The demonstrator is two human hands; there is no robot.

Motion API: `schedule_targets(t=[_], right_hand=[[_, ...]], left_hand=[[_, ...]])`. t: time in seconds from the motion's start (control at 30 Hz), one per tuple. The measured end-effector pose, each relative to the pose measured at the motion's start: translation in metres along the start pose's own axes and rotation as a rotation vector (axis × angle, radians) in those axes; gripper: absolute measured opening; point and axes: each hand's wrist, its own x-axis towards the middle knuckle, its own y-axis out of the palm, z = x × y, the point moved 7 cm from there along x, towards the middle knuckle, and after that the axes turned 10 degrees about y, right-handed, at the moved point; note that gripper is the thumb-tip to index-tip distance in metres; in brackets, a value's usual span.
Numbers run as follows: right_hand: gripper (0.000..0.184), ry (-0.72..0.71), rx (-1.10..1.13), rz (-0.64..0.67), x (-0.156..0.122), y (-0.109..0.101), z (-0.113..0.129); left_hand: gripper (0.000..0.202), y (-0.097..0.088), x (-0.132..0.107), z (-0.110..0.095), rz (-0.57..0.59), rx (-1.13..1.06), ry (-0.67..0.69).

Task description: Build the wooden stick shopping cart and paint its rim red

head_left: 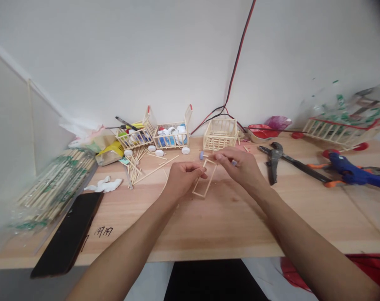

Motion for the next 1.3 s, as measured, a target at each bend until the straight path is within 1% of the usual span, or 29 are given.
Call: schedule_targets(t=[0.07, 0.13, 0.27, 0.5, 0.7, 0.83, 0.93, 1.13, 1.3], right_hand=[[0.025, 0.023, 0.015, -0.041, 0.001, -0.004, -0.002], [0.025, 0.064, 0.022, -0.056, 0.001, -0.004, -0.005], [0.018, 0.109, 0.041, -0.014, 0.001, 0.004, -0.008], [0.016, 0.106, 0.024, 0.009, -0.001, 0.011, -0.007], [0.012, 0.103, -0.013, 0.031, -0.002, 0.014, -0.009], [0.011, 0.094, -0.006, 0.031, -0.002, 0.014, -0.008], [0.010, 0.080, -0.006, 0.035, -0.002, 0.014, -0.006], [0.006, 0.060, -0.023, 0.049, -0.002, 0.014, -0.001], [0.007, 0.031, -0.032, 0.067, -0.002, 0.015, 0.000]], left_hand=[[0.023, -0.002, 0.002, 0.002, -0.009, -0.021, -0.005], [0.025, -0.003, 0.002, 0.004, -0.014, -0.047, -0.010], [0.026, -0.001, 0.002, 0.005, -0.005, -0.078, -0.020], [0.026, 0.000, 0.002, 0.004, 0.000, -0.084, 0.005], [0.024, 0.002, 0.001, 0.003, 0.006, -0.072, -0.023], [0.025, 0.002, 0.000, 0.004, 0.012, -0.074, -0.031], [0.024, 0.003, 0.001, 0.003, 0.012, -0.065, -0.012], [0.019, 0.003, -0.001, -0.001, -0.012, -0.065, -0.014], [0.017, 0.002, -0.001, -0.001, -0.029, -0.047, 0.005]])
